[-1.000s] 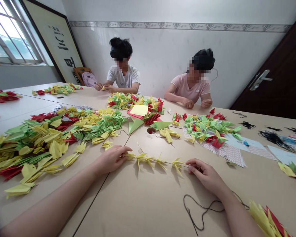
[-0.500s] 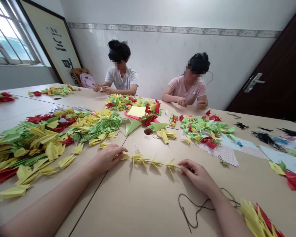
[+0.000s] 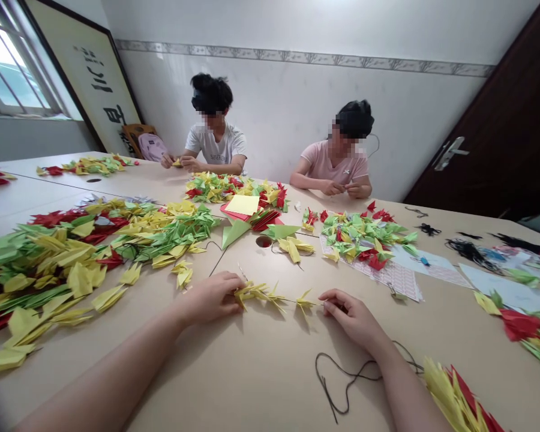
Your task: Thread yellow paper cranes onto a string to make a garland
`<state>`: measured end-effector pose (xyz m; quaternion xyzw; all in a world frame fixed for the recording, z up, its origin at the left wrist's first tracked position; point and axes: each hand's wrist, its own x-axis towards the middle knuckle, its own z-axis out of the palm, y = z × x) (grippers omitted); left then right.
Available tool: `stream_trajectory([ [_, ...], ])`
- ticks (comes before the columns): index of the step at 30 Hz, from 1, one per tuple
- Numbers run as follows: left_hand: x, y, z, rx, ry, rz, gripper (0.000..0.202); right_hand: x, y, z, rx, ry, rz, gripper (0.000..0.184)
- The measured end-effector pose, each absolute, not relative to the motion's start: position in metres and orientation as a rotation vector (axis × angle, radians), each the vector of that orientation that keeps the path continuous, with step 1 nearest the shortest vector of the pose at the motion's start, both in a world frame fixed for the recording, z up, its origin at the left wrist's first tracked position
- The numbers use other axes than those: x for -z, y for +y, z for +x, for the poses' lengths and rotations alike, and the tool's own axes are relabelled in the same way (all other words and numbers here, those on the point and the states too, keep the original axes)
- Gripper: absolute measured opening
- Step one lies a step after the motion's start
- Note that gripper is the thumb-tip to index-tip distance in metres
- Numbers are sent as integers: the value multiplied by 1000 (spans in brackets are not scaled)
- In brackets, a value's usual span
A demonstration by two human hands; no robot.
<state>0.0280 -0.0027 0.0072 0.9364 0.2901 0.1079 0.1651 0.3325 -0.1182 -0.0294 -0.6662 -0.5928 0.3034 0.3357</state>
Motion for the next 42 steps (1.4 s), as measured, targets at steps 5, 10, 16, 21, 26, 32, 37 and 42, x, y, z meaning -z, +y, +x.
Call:
stream_trajectory([
  [5, -1, 0, 22, -330, 730, 2701, 13, 28, -118, 332, -802, -1537, -1756, 34],
  [10, -1, -1, 21, -336, 774, 2707, 11, 27, -118, 332, -797, -1521, -1758, 34],
  [16, -3, -5, 22, -367, 819, 2694, 10, 30, -118, 334, -781, -1539, -1773, 33],
  [21, -4, -8, 23, -374, 890, 2667, 27, 32, -119, 336, -791, -1549, -1767, 33],
  [26, -5, -10, 25, -356, 867, 2741, 18, 32, -118, 336, -793, -1552, -1753, 34],
  [32, -3, -9, 26, -344, 821, 2781, 15, 31, -118, 335, -803, -1550, -1749, 32],
  [37, -3, -8, 19, -371, 747, 2794, 18, 31, -119, 335, -822, -1551, -1747, 32],
  [42, -3, -14, 27, -443, 789, 2793, 45, 32, -118, 336, -845, -1564, -1731, 33],
])
